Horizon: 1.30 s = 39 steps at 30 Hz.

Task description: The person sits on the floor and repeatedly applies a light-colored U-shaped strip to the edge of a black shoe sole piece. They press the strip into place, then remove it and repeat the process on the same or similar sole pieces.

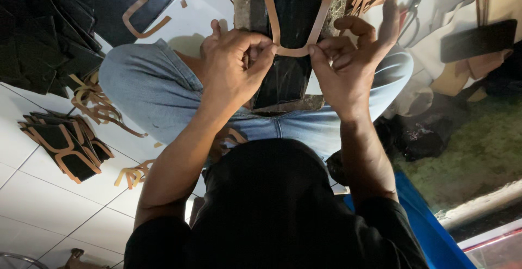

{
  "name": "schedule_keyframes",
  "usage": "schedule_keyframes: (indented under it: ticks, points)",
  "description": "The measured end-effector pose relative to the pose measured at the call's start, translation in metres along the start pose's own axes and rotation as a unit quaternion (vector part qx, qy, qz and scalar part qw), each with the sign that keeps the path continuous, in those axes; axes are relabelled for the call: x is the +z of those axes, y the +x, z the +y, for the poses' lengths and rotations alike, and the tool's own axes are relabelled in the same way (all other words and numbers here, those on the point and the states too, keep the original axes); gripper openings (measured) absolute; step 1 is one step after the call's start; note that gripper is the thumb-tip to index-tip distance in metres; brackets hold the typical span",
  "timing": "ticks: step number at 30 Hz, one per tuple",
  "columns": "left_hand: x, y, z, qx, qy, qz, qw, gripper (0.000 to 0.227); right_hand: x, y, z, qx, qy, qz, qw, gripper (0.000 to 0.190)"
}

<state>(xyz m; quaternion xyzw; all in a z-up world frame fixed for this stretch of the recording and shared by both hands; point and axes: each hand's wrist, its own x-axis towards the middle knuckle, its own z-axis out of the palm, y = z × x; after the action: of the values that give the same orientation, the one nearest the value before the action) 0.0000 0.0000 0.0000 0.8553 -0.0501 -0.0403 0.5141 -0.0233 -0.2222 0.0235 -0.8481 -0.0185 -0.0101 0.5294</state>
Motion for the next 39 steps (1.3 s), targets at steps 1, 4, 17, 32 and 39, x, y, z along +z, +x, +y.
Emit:
schedule_keyframes:
  ticks: [1, 4, 17, 32, 39]
  points:
    - [0.0, 0.001, 0.0, -0.004, 0.008, -0.003, 1.0, 0.01, 0.0, 0.0, 0.001, -0.006, 0.003, 0.0, 1.0, 0.118]
    - [-0.001, 0.003, 0.0, -0.022, -0.004, -0.017, 1.0, 0.009, 0.002, 0.001, 0.001, -0.021, 0.01, -0.002, 1.0, 0.117]
    - [0.0, -0.002, 0.012, 0.064, 0.09, 0.036, 0.993, 0.016, 0.004, 0.001, -0.002, -0.013, 0.036, -0.008, 0.999, 0.118]
    - [0.004, -0.023, 0.03, 0.229, 0.297, -0.026, 0.927, 0.035, 0.005, -0.007, 0.01, -0.008, 0.042, -0.005, 0.999, 0.116]
    - [0.01, -0.025, 0.019, 0.236, 0.317, -0.019, 0.918, 0.036, 0.005, -0.002, 0.014, -0.017, 0.021, -0.007, 1.0, 0.116]
